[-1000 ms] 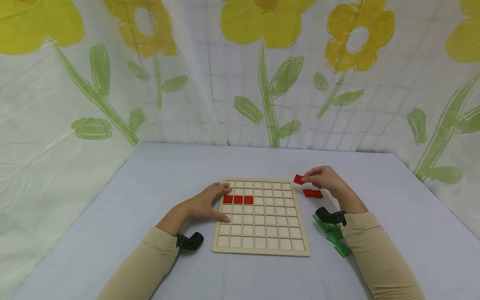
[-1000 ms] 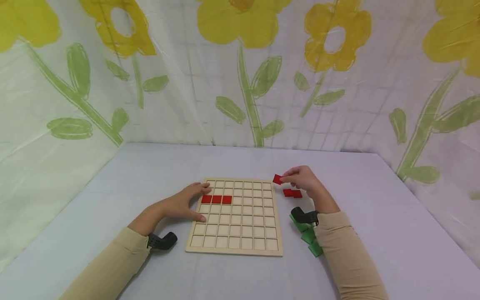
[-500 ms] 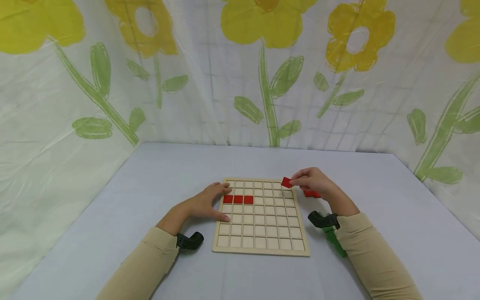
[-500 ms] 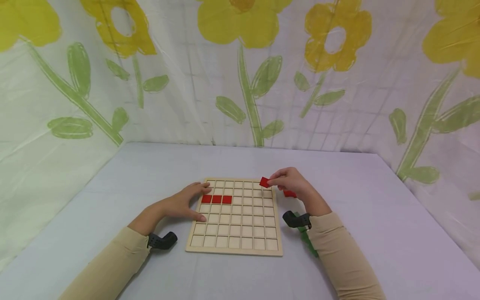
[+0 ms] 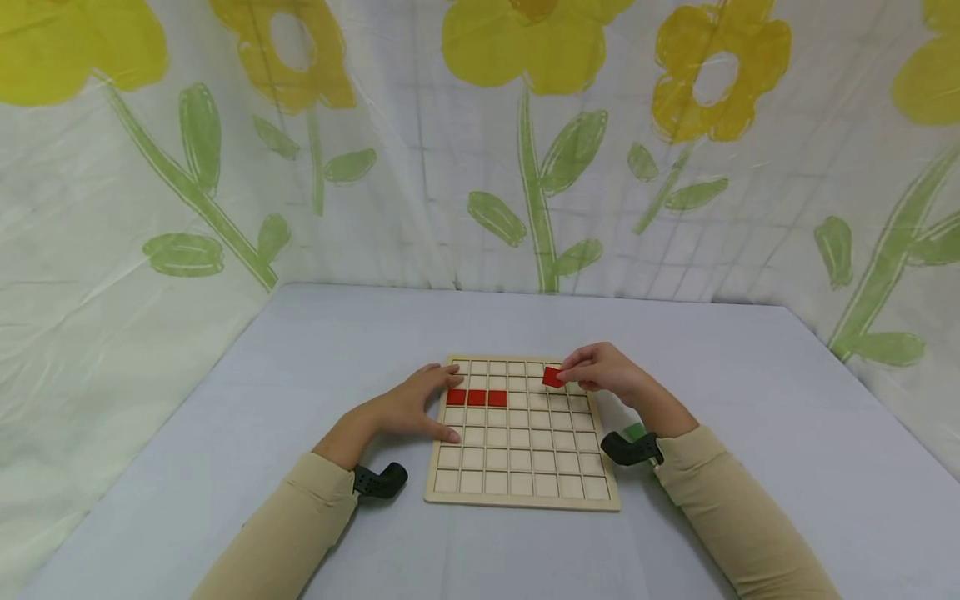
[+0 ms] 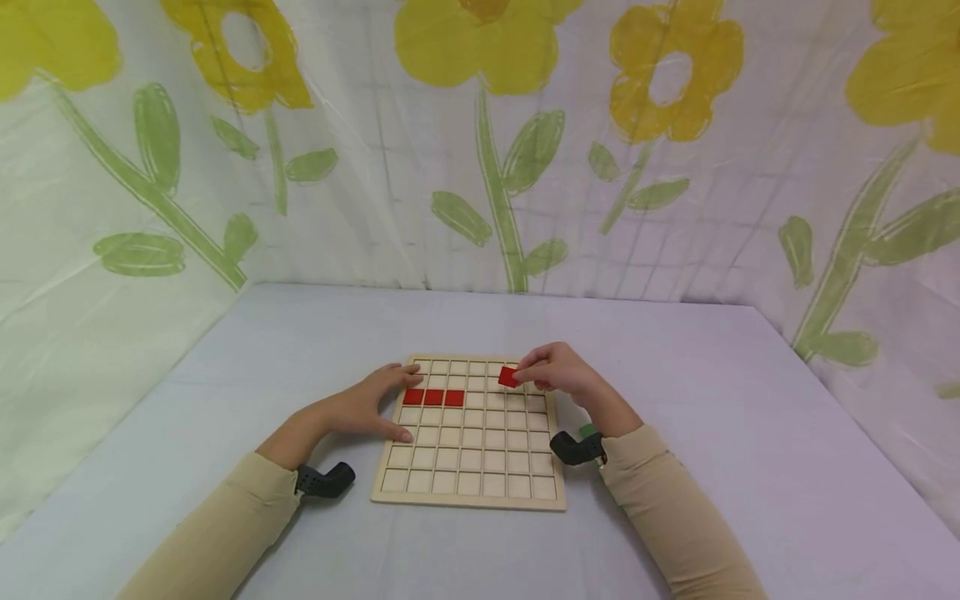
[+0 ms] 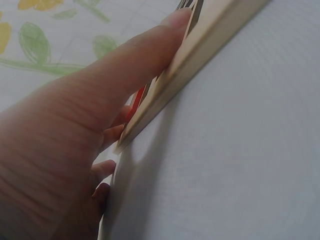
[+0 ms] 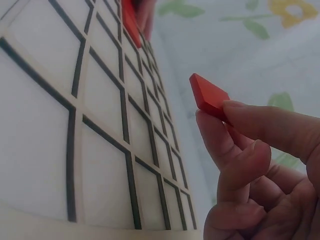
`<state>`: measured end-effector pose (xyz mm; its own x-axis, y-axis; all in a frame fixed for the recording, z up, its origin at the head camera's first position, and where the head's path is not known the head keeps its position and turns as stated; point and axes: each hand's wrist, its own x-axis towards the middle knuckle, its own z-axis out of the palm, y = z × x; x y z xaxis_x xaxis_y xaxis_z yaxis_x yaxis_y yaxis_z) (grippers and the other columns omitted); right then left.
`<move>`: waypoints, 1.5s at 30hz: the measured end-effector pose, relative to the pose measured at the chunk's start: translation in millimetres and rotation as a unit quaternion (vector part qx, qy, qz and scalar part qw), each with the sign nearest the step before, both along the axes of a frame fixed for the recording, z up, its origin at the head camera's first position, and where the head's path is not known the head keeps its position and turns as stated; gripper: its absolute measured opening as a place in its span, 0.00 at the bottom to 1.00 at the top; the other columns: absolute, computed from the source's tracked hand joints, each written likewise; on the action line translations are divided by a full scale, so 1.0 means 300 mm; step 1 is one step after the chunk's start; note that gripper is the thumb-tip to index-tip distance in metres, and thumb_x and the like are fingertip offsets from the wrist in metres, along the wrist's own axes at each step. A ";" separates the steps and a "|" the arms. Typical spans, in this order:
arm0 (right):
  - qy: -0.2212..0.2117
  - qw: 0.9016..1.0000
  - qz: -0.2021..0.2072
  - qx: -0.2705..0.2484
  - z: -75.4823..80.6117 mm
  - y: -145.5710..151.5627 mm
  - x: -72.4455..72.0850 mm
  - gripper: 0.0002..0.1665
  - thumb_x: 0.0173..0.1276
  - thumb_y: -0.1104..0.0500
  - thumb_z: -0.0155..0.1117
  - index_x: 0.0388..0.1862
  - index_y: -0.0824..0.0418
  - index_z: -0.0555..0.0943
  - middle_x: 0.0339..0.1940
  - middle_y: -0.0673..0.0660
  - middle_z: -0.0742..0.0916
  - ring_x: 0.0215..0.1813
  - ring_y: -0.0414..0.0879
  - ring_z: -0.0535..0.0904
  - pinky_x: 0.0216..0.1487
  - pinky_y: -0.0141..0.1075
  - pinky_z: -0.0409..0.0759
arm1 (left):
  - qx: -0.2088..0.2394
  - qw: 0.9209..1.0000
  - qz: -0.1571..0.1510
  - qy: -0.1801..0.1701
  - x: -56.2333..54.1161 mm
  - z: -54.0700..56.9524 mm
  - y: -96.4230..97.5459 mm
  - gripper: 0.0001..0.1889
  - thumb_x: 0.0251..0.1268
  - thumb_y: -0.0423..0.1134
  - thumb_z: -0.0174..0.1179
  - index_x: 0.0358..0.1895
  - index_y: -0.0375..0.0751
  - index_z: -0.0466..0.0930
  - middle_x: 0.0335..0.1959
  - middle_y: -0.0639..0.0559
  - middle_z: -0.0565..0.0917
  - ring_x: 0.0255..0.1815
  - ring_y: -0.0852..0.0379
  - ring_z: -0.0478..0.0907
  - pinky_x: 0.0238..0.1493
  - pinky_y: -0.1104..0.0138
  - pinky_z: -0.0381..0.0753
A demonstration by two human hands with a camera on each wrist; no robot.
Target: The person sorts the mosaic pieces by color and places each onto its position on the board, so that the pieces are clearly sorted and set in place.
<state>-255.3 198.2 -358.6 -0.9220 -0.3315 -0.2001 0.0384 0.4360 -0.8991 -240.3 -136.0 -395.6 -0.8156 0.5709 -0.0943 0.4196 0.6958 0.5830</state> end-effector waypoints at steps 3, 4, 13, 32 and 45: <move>-0.002 1.000 0.007 -0.007 -0.006 -0.011 -0.001 0.11 0.61 0.60 0.65 0.38 0.67 0.79 0.24 0.49 0.85 0.21 0.40 0.66 0.26 0.32 0.69 | 0.000 1.000 0.000 0.002 0.000 0.001 -0.001 0.49 0.43 0.61 0.70 0.70 0.50 0.59 0.76 0.53 0.50 0.77 0.46 0.37 0.73 0.46 0.45; -0.001 1.000 0.011 -0.007 -0.007 -0.013 -0.001 0.12 0.61 0.60 0.65 0.38 0.68 0.79 0.24 0.49 0.85 0.21 0.40 0.66 0.26 0.32 0.70 | -0.001 1.000 0.001 0.002 0.001 0.002 -0.001 0.49 0.43 0.61 0.70 0.70 0.50 0.59 0.76 0.53 0.50 0.77 0.46 0.37 0.73 0.46 0.45; 0.005 1.000 0.026 0.013 -0.005 -0.040 0.003 0.11 0.62 0.60 0.65 0.38 0.68 0.80 0.25 0.47 0.85 0.23 0.40 0.68 0.29 0.31 0.72 | -0.004 1.000 0.004 0.001 -0.001 0.000 0.000 0.49 0.42 0.62 0.69 0.70 0.51 0.59 0.76 0.53 0.50 0.77 0.46 0.37 0.73 0.46 0.46; 0.027 0.995 0.094 0.009 -0.027 -0.117 -0.007 0.11 0.59 0.57 0.68 0.35 0.64 0.83 0.23 0.48 0.86 0.22 0.39 0.71 0.26 0.30 0.73 | -0.003 1.000 0.004 -0.001 0.003 0.000 0.002 0.48 0.42 0.61 0.70 0.70 0.51 0.59 0.76 0.55 0.50 0.77 0.47 0.37 0.73 0.47 0.45; 0.030 0.995 0.080 0.048 -0.038 -0.160 -0.009 0.09 0.60 0.62 0.66 0.36 0.68 0.83 0.24 0.53 0.85 0.20 0.42 0.70 0.24 0.32 0.72 | -0.003 1.000 -0.007 0.003 0.001 0.000 -0.002 0.48 0.44 0.60 0.69 0.70 0.49 0.58 0.76 0.52 0.50 0.77 0.45 0.38 0.73 0.46 0.46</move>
<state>-258.1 150.2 -370.0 -0.8698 -0.4579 -0.1837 -0.0915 0.5156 -0.8519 -239.9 -136.6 -395.6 -0.8083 0.5815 -0.0923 0.4329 0.6932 0.5763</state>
